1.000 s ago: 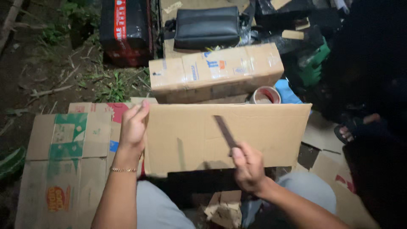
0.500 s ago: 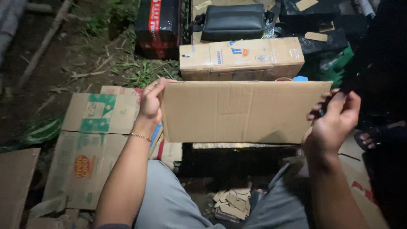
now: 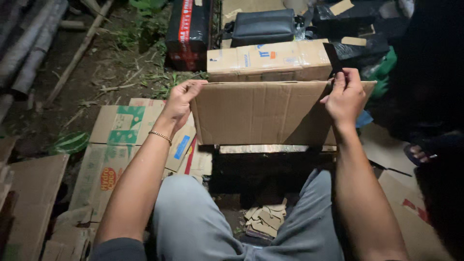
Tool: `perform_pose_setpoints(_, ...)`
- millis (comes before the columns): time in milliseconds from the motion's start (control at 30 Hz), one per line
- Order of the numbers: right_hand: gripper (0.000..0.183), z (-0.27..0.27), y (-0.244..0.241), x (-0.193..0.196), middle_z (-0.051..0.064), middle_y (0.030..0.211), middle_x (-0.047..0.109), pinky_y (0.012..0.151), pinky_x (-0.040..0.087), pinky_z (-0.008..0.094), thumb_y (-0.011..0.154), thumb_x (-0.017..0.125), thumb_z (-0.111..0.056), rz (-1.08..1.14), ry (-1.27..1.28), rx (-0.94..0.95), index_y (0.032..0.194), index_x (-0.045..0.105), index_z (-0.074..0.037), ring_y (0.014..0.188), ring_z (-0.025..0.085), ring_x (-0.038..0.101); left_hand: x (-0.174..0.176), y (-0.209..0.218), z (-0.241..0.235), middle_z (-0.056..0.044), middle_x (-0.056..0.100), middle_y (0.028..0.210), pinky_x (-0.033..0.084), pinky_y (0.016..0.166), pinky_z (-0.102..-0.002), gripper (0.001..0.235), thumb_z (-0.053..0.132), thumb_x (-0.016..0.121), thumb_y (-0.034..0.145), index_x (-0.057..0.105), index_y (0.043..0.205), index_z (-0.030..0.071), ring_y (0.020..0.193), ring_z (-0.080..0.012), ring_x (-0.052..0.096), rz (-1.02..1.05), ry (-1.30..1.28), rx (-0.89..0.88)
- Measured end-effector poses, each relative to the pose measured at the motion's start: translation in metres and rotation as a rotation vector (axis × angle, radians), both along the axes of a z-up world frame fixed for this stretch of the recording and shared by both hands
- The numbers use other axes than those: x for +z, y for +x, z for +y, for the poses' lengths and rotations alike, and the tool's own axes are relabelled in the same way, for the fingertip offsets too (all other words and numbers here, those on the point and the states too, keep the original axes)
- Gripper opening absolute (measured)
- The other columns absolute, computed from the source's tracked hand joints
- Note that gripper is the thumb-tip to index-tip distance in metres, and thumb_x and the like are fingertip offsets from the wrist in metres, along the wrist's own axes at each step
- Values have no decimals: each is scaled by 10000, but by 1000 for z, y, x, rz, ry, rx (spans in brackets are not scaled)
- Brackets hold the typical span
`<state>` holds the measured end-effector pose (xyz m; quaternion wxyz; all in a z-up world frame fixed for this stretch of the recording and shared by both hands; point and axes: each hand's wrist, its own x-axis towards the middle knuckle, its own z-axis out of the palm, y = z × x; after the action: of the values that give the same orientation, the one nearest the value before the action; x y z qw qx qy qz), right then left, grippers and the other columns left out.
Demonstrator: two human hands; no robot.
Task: The person cuts a cardboard sheet with a knife, folds it into a box shape, and secures the edges with clear tape. They then tape a second cardboard piece to the top of the assembled box.
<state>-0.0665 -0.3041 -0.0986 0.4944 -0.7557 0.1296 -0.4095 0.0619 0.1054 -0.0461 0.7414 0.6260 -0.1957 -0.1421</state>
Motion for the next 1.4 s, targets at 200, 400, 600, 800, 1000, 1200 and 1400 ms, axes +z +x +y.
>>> perform_pose_setpoints(200,191,-2,-2,5,68,954,701,508,566,277,1177,523,-171,-155,130,-4,1228,572,6,659,117,678,31,-7,-4,-112,755,845,564,680,-365,363,221,906,719,724,952,10,742,-203,731,-555,920,178)
perform_pose_setpoints(400,203,-11,-6,4,45,951,721,513,568,270,1135,519,-169,-152,230,-36,1213,566,12,620,119,683,53,-25,-23,-190,716,765,553,694,-407,419,297,933,739,672,792,-26,726,-314,723,-628,1121,283)
perform_pose_setpoints(600,182,21,-31,-2,82,955,634,755,539,338,1225,640,-169,-231,-307,-239,1130,685,-20,807,184,639,51,-32,-14,-215,728,934,562,696,-420,500,240,898,746,665,1122,8,791,-339,725,-788,961,164)
perform_pose_setpoints(800,187,77,-71,-27,26,802,620,524,461,262,1026,645,-203,108,1002,300,1084,684,-30,605,82,544,57,-36,-1,-206,724,992,548,707,-434,535,129,834,821,607,1299,54,745,-344,696,-677,987,164)
perform_pose_setpoints(1000,159,74,-69,-20,32,823,677,575,501,255,997,649,-157,120,759,281,1054,664,-10,646,89,595,85,-39,2,-129,687,1044,606,706,-374,403,217,826,780,651,1105,55,817,-271,734,-782,908,93)
perform_pose_setpoints(1200,251,75,-51,-30,2,684,541,504,403,258,1044,597,-256,301,890,460,899,603,-52,543,87,463,88,-36,-34,-162,705,920,542,718,-511,588,463,868,687,615,1006,39,885,-397,692,-1055,1432,-60)
perform_pose_setpoints(1400,243,79,-50,-24,-20,639,475,479,377,270,1026,571,-229,267,954,445,834,490,-106,518,96,451,64,-37,-59,-162,714,953,534,768,-522,472,347,855,750,600,1026,61,932,-409,688,-927,1355,-59)
